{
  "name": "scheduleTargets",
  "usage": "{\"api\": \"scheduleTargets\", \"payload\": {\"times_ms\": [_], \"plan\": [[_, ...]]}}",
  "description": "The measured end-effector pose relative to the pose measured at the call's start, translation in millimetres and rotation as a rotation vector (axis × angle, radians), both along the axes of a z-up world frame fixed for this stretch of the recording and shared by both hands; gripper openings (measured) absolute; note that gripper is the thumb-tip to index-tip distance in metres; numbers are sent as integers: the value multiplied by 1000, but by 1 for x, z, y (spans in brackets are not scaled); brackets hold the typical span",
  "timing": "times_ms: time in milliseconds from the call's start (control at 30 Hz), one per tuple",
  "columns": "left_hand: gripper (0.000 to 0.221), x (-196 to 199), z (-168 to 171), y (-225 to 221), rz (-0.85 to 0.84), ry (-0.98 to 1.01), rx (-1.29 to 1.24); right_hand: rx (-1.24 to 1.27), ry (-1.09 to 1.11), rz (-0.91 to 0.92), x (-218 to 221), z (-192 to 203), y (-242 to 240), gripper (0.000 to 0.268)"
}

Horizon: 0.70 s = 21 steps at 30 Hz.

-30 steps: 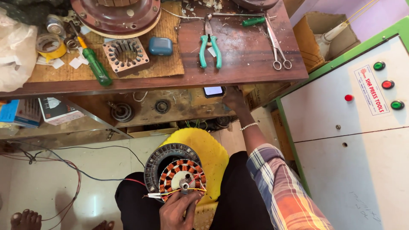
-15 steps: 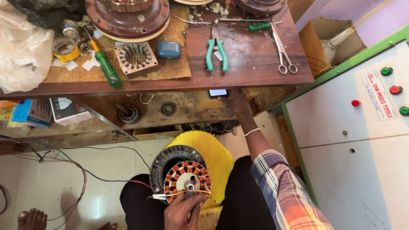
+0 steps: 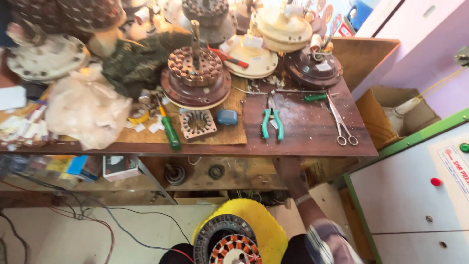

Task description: The person sits with a motor stator on their lap and uses shears to cut and trim copper wires protruding from the stator slots. They repeatedly pick up the shears, cut wire ends, and place the shears back on the workbench.

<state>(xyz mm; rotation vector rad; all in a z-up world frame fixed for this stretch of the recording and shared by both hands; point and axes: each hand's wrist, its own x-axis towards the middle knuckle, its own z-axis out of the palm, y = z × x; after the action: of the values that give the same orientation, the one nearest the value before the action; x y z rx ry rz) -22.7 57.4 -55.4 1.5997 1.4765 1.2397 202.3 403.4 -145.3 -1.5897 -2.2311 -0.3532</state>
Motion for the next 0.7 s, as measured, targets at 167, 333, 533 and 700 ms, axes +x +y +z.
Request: {"api": "scheduleTargets", "payload": {"times_ms": [167, 333, 533, 700], "plan": [[18, 9, -16, -14, -50, 1, -38, -474, 335, 151, 49, 43, -99, 36], [16, 32, -28, -41, -42, 11, -51, -1225, 759, 222, 87, 86, -245, 33], [16, 21, -21, -55, 34, -20, -41, -1467, 1088, 155, 59, 105, -337, 46], [37, 21, 9, -59, 60, -160, -376, -1397, 1275, -212, 10, 117, -349, 50]]}}
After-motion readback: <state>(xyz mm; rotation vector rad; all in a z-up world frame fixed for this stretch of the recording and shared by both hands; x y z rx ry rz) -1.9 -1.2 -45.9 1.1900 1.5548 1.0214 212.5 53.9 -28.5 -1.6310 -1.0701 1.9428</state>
